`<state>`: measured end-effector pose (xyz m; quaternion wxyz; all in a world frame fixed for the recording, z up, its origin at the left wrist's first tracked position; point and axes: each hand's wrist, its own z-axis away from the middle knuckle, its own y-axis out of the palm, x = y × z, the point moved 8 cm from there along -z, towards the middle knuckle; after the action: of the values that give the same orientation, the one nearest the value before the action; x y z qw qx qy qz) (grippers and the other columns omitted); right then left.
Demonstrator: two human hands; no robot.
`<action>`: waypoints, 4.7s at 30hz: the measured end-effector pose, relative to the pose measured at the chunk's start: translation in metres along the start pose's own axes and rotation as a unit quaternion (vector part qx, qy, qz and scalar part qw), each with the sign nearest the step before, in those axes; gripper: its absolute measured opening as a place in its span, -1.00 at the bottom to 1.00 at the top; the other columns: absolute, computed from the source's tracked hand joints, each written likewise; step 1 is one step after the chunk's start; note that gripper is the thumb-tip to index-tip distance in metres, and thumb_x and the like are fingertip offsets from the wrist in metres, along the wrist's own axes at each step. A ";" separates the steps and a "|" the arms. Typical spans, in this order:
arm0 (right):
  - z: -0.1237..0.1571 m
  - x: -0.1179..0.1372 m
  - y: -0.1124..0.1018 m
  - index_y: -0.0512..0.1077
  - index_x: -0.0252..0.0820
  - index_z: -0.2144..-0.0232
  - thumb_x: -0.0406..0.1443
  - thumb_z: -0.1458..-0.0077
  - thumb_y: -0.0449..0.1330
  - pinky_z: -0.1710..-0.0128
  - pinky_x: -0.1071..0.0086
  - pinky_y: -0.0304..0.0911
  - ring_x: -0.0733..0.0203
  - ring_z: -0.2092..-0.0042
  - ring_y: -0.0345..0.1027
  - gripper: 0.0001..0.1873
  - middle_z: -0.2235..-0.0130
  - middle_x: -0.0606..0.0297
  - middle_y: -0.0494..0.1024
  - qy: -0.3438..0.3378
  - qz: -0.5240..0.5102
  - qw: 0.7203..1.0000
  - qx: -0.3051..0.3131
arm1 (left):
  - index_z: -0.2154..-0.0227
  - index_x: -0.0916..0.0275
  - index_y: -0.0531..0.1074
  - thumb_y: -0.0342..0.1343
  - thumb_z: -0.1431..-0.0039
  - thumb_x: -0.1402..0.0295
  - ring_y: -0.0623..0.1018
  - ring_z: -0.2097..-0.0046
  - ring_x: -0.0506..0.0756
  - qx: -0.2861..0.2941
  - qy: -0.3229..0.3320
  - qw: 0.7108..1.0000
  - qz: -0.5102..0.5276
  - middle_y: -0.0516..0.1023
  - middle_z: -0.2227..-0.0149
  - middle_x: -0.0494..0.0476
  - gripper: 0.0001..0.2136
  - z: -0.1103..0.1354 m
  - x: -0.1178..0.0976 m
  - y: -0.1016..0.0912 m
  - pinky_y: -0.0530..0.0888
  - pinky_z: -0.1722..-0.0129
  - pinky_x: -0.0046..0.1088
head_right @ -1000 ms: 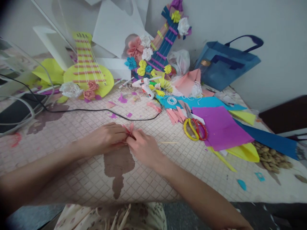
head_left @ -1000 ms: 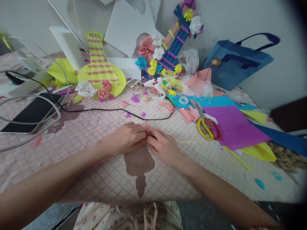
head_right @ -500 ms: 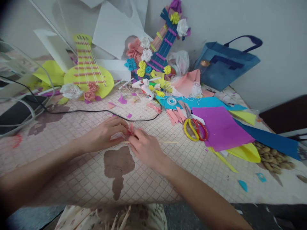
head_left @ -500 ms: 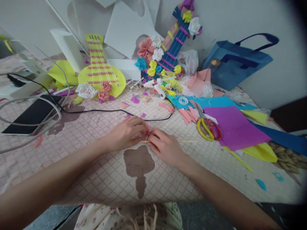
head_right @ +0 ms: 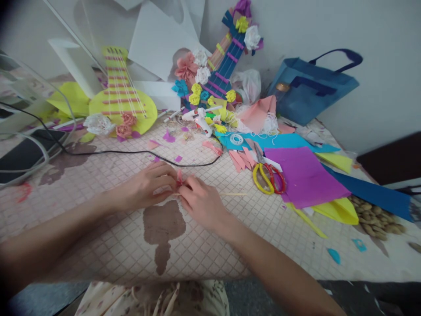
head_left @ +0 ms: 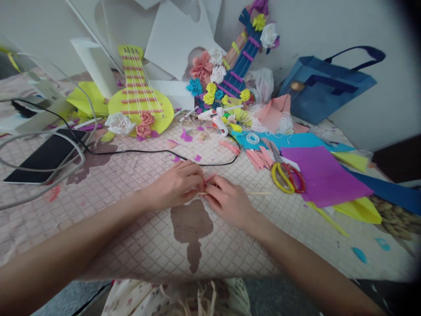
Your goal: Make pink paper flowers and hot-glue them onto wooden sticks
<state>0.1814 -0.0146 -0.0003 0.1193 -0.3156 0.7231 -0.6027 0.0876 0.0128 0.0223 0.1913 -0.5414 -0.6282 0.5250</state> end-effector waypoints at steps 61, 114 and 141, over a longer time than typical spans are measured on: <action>-0.001 -0.005 0.005 0.40 -0.19 0.26 -0.33 -0.23 0.02 0.42 0.40 0.16 0.22 0.24 0.35 -0.84 0.18 0.19 0.42 0.002 0.032 0.999 0.021 | 0.31 0.25 0.43 -0.01 -0.25 0.43 0.47 0.14 0.10 0.019 0.026 0.998 -0.051 0.54 0.26 0.12 -0.88 0.003 -0.006 0.013 0.34 0.08 -0.30; -0.001 -0.006 0.004 0.33 -0.21 0.30 -0.33 -0.19 0.03 0.41 0.39 0.18 0.21 0.23 0.36 -0.91 0.18 0.18 0.44 0.015 -0.007 1.000 0.009 | 0.37 0.26 0.45 -0.04 -0.27 0.38 0.46 0.21 0.11 -0.019 -0.024 0.995 -0.100 0.52 0.32 0.13 -0.82 0.004 -0.009 0.011 0.30 0.16 -0.28; 0.000 -0.006 0.002 0.31 -0.19 0.30 -0.36 -0.18 0.02 0.42 0.40 0.16 0.24 0.25 0.35 -0.93 0.16 0.21 0.44 0.011 -0.011 1.000 0.001 | 0.36 0.24 0.45 -0.03 -0.29 0.35 0.47 0.19 0.11 -0.035 -0.031 0.993 -0.104 0.54 0.28 0.13 -0.82 0.004 -0.009 0.007 0.30 0.16 -0.27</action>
<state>0.1856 -0.0104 -0.0031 0.1048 -0.3171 0.7203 -0.6080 0.0911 0.0020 0.0173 0.2059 -0.4629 -0.7048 0.4965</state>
